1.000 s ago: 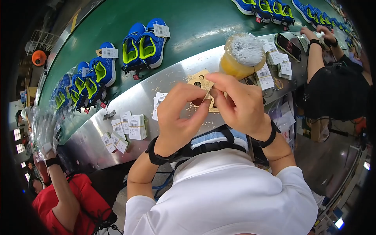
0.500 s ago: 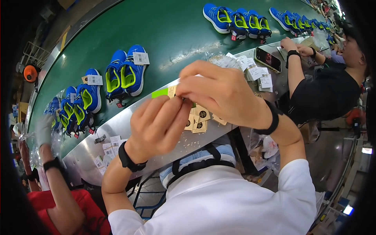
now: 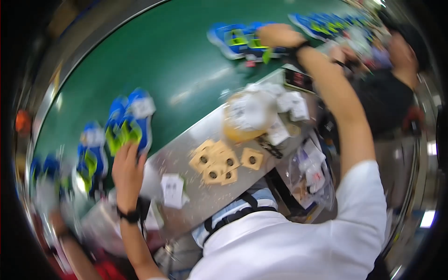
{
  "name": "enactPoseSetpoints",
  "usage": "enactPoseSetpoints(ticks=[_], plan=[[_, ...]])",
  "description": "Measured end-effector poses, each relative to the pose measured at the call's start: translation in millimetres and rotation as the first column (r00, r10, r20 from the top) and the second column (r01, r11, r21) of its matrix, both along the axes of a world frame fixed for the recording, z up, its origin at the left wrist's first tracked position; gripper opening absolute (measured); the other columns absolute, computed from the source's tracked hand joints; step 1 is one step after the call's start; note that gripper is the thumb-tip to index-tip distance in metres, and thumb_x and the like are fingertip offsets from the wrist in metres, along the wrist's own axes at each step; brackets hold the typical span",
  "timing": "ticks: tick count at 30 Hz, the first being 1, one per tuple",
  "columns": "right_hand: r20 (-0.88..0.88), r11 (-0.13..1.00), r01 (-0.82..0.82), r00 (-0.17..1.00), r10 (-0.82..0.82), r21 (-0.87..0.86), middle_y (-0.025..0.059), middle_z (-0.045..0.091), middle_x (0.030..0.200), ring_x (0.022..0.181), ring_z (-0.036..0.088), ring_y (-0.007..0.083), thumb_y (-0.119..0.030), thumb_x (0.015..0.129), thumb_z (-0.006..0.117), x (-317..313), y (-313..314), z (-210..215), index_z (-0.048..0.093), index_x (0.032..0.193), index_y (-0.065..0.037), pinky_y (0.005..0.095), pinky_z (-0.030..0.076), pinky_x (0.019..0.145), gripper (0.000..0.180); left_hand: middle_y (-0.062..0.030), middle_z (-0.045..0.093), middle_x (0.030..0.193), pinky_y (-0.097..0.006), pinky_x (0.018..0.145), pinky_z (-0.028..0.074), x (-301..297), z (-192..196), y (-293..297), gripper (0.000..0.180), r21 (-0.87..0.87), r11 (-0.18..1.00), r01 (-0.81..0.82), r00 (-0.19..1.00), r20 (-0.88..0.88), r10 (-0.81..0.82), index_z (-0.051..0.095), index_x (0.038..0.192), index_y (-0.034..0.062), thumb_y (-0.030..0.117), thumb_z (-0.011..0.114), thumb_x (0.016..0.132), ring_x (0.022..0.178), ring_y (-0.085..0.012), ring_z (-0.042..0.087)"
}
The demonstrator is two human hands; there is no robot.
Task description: The recorder is attaching circular product labels and rectangular tags to blue sneakers as they move along a conveyor belt.
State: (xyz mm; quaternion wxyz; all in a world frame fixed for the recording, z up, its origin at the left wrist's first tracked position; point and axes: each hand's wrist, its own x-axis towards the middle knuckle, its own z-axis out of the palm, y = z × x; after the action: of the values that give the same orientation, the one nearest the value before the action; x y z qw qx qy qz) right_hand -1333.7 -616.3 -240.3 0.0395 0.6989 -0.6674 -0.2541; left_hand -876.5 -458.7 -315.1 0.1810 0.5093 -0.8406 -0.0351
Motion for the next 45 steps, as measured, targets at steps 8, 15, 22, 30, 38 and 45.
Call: enactPoseSetpoints(ticks=[8,15,22,30,38,45], plan=[[0.244,0.963,0.207,0.956,-0.162,-0.172,0.0069,0.065,0.112,0.103,0.062,0.0254,-0.048,0.088,0.046,41,-63,-88,0.067,0.110,-0.015,0.0440,0.045,0.082,0.045,-0.0169,0.058,0.107,-0.040,0.084,0.044,53,12,38,0.022,0.047,0.981,-0.187,0.978,0.104,0.182,0.059,0.103,-0.0024,0.006,0.062,0.083,0.099,-0.0350,0.056],[0.464,0.894,0.442,0.810,-0.359,-0.079,0.0123,0.061,0.120,0.110,0.058,0.0312,-0.041,0.076,0.053,16,-66,-87,0.065,0.113,-0.011,0.0527,0.039,0.089,0.049,-0.0170,0.058,0.109,-0.039,0.084,0.044,48,9,43,0.022,0.061,0.985,-0.161,0.986,0.048,0.158,0.059,0.102,-0.0025,0.004,0.062,0.082,0.101,-0.0342,0.056],[0.484,0.990,-0.023,0.874,-0.048,0.140,0.0154,0.068,0.091,0.083,0.066,0.0215,-0.041,0.076,0.056,74,-54,-62,0.068,0.099,-0.002,0.0347,0.050,0.069,0.047,-0.0165,0.060,0.107,-0.038,0.084,0.045,50,20,40,0.022,0.080,0.986,-0.146,0.988,-0.038,0.149,0.061,0.100,-0.0024,0.002,0.064,0.079,0.098,-0.0338,0.058],[0.707,0.936,-0.108,0.685,-0.175,0.336,0.0083,0.052,0.050,0.044,0.050,0.0224,-0.040,0.076,0.057,208,-11,-53,0.058,0.058,-0.004,0.0386,0.037,0.043,0.040,-0.0140,0.062,0.102,-0.037,0.080,0.048,-22,38,-36,0.025,-0.027,0.988,0.152,0.945,-0.288,-0.153,0.061,0.100,0.0005,0.007,0.068,0.077,0.093,-0.0326,0.059],[0.953,0.929,-0.371,0.280,0.112,0.000,0.0053,0.061,0.067,0.061,0.059,0.0162,-0.002,0.073,0.050,177,-50,-56,0.068,0.095,-0.007,0.0325,0.045,0.054,0.028,-0.0117,0.058,0.111,-0.039,0.079,0.048,-81,-6,-97,0.031,0.096,0.949,0.302,0.942,-0.184,-0.281,0.055,0.113,0.0045,0.024,0.057,0.088,0.096,-0.0325,0.059],[0.218,0.883,-0.399,0.865,0.452,-0.248,0.0096,0.068,0.084,0.090,0.064,0.0319,-0.009,0.076,0.058,170,-32,-32,0.064,0.087,-0.011,0.0421,0.050,0.074,0.012,-0.0065,0.060,0.090,-0.041,0.061,0.050,-75,-28,-90,0.022,0.053,0.960,0.276,0.948,-0.179,-0.263,0.061,0.087,0.0062,0.028,0.059,0.085,0.070,-0.0292,0.062]])
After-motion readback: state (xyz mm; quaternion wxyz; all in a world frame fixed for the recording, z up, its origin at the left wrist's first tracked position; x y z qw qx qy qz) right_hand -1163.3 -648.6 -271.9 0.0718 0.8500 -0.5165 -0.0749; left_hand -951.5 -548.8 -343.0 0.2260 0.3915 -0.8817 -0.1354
